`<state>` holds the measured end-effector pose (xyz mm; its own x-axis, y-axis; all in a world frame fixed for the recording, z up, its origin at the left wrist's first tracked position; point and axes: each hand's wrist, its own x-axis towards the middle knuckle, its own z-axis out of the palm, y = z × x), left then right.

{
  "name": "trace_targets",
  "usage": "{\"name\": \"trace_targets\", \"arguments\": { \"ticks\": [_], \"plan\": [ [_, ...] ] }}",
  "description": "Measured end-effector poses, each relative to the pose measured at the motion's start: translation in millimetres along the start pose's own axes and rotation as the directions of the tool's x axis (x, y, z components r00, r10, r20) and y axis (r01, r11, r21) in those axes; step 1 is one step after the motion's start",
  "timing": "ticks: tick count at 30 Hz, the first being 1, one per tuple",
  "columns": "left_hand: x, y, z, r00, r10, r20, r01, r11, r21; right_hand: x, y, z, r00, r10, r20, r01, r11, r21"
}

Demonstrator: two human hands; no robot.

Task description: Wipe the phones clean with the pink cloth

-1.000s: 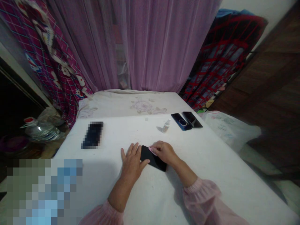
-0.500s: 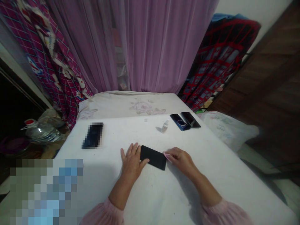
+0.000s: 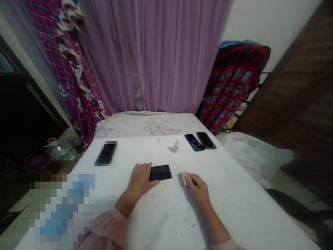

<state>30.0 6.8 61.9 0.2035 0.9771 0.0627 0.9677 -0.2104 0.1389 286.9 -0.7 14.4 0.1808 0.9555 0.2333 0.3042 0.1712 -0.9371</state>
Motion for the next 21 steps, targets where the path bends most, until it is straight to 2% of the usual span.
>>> {"name": "trace_targets", "arguments": {
  "ticks": [3,5,7,9,13,17,19,21],
  "plan": [
    [-18,21,-10,0.975,-0.221,-0.005,0.22,0.97,0.101,0,4,1,1.0,-0.013,0.01,0.013,1.0,0.003],
    [-33,35,-12,0.966,-0.257,0.01,0.255,0.961,0.106,0,5,4,1.0,-0.018,0.013,0.018,1.0,0.0],
    [-45,46,-11,0.976,-0.214,0.033,0.212,0.975,0.063,-1,5,7,0.999,-0.024,0.023,0.023,1.0,0.002],
    [-53,52,-7,0.992,-0.115,0.045,0.116,0.993,-0.028,-1,4,10,0.999,-0.025,0.04,0.024,1.0,0.008],
    [-47,44,1,1.0,0.012,0.011,-0.009,0.973,-0.231,6,-3,18,0.995,-0.025,0.1,0.029,0.999,-0.039],
    [-21,22,5,0.994,0.092,-0.061,-0.103,0.972,-0.21,28,-24,35,0.978,-0.009,0.207,0.065,0.962,-0.264],
    [-11,14,9,0.992,0.124,0.008,-0.12,0.972,-0.203,41,-38,49,0.956,0.008,0.294,0.128,0.889,-0.439],
    [-6,11,14,0.988,0.139,0.07,-0.123,0.971,-0.204,50,-50,63,0.937,0.028,0.348,0.156,0.858,-0.49]
  ]
}}
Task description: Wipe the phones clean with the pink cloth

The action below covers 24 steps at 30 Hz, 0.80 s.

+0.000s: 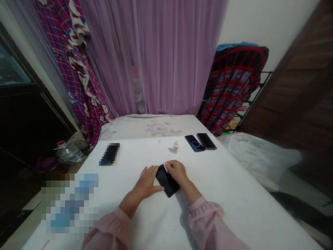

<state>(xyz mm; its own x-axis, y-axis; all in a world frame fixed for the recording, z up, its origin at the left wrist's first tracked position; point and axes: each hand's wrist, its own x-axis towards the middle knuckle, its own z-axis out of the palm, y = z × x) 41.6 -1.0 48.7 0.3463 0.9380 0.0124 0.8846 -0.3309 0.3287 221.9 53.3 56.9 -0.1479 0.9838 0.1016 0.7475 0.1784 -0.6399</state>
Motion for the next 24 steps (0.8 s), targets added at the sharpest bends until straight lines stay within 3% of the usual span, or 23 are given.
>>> {"name": "trace_targets", "arguments": {
  "ticks": [6,11,13,16,20,24],
  "plan": [
    [-3,1,15,1.0,0.015,-0.02,-0.015,0.999,0.032,6,-17,0,0.996,0.006,0.09,0.004,0.993,-0.118],
    [-5,5,17,0.999,0.015,-0.042,-0.011,0.995,0.095,-25,4,-17,0.984,0.061,0.168,-0.033,0.986,-0.166],
    [-6,6,16,0.997,0.02,-0.068,-0.013,0.994,0.108,-46,18,-24,0.986,0.085,0.143,-0.066,0.989,-0.135],
    [-6,11,13,0.997,0.012,-0.08,-0.002,0.992,0.129,-76,41,-35,0.988,0.078,0.132,-0.077,0.997,-0.014],
    [1,17,5,0.995,0.03,-0.091,-0.015,0.986,0.169,-93,62,-52,0.988,0.157,-0.005,-0.15,0.954,0.259],
    [20,10,-5,0.974,0.227,0.003,-0.226,0.969,0.102,-78,66,-57,0.936,0.327,-0.127,-0.213,0.817,0.536]
  ]
}}
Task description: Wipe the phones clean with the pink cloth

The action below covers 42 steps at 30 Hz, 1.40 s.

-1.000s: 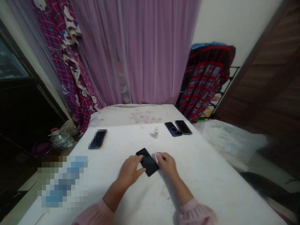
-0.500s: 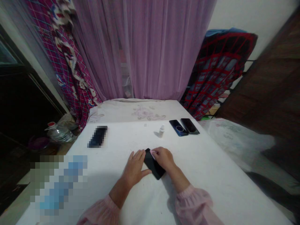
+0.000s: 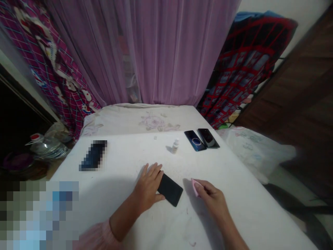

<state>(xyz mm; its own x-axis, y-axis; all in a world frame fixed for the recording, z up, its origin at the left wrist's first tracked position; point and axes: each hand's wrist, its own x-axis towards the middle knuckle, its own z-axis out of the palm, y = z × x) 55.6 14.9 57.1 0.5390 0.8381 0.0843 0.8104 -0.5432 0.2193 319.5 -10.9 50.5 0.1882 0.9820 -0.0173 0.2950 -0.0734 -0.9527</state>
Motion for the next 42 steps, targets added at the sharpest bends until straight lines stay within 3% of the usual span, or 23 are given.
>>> {"name": "trace_targets", "arguments": {
  "ticks": [2,4,7,10,14,17,20,25,29,33,36,42],
  "plan": [
    [8,-11,-3,0.989,0.122,0.08,-0.115,0.989,-0.092,6,-1,8,0.998,0.052,-0.033,-0.049,0.994,0.1],
    [12,-19,-3,0.985,0.138,0.1,-0.123,0.981,-0.148,7,0,16,0.996,0.074,-0.047,-0.065,0.984,0.168],
    [11,-15,1,0.998,-0.037,0.046,0.042,0.994,-0.101,2,6,25,0.999,0.037,-0.037,-0.029,0.98,0.195],
    [0,3,11,0.959,-0.279,-0.055,0.278,0.96,-0.023,-3,12,29,0.999,-0.019,-0.046,0.026,0.986,0.164],
    [-22,20,29,0.934,-0.307,-0.184,0.302,0.952,-0.055,-4,7,35,0.989,-0.135,-0.062,0.136,0.99,0.025],
    [-38,14,43,0.911,-0.296,-0.286,0.292,0.955,-0.06,-2,-4,44,0.955,-0.297,-0.009,0.292,0.944,-0.152],
    [-48,2,53,0.892,-0.275,-0.358,0.278,0.96,-0.046,5,-10,53,0.912,-0.407,0.043,0.396,0.849,-0.35],
    [-52,-6,60,0.89,-0.247,-0.382,0.246,0.968,-0.053,12,-7,69,0.867,-0.489,0.094,0.432,0.645,-0.631],
    [-50,-5,62,0.888,-0.252,-0.385,0.248,0.967,-0.061,-4,-10,88,0.825,-0.543,0.158,0.499,0.569,-0.654],
    [-48,-4,61,0.891,-0.252,-0.378,0.243,0.967,-0.071,-19,-15,103,0.78,-0.569,0.258,0.597,0.555,-0.58],
    [-48,-4,59,0.899,-0.255,-0.356,0.242,0.967,-0.081,-14,-16,102,0.802,-0.538,0.26,0.577,0.584,-0.571],
    [-47,-3,54,0.914,-0.26,-0.311,0.244,0.966,-0.089,21,-15,89,0.898,-0.429,0.099,0.373,0.622,-0.689]
  ]
}}
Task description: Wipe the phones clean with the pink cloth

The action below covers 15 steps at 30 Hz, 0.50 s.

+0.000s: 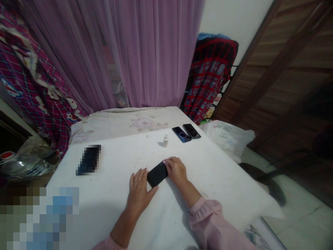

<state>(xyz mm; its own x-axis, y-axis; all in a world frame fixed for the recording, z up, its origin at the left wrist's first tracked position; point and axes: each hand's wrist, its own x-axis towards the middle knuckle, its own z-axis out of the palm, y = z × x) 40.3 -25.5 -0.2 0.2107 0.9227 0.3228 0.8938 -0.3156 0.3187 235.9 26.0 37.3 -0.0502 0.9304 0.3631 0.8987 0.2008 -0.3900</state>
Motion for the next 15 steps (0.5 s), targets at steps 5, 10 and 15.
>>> {"name": "trace_targets", "arguments": {
  "ticks": [5,10,15],
  "plan": [
    [0,-1,0,1.0,0.001,0.021,-0.002,1.0,0.008,9,-2,2,0.996,0.086,0.014,-0.086,0.995,-0.044],
    [0,-2,-1,1.0,-0.002,0.028,0.002,1.0,-0.006,9,-4,0,0.995,0.093,0.023,-0.093,0.995,-0.039],
    [0,-1,-4,0.999,-0.012,0.046,0.013,1.0,-0.016,-6,-26,4,0.995,-0.089,0.037,0.088,0.996,0.031]
  ]
}}
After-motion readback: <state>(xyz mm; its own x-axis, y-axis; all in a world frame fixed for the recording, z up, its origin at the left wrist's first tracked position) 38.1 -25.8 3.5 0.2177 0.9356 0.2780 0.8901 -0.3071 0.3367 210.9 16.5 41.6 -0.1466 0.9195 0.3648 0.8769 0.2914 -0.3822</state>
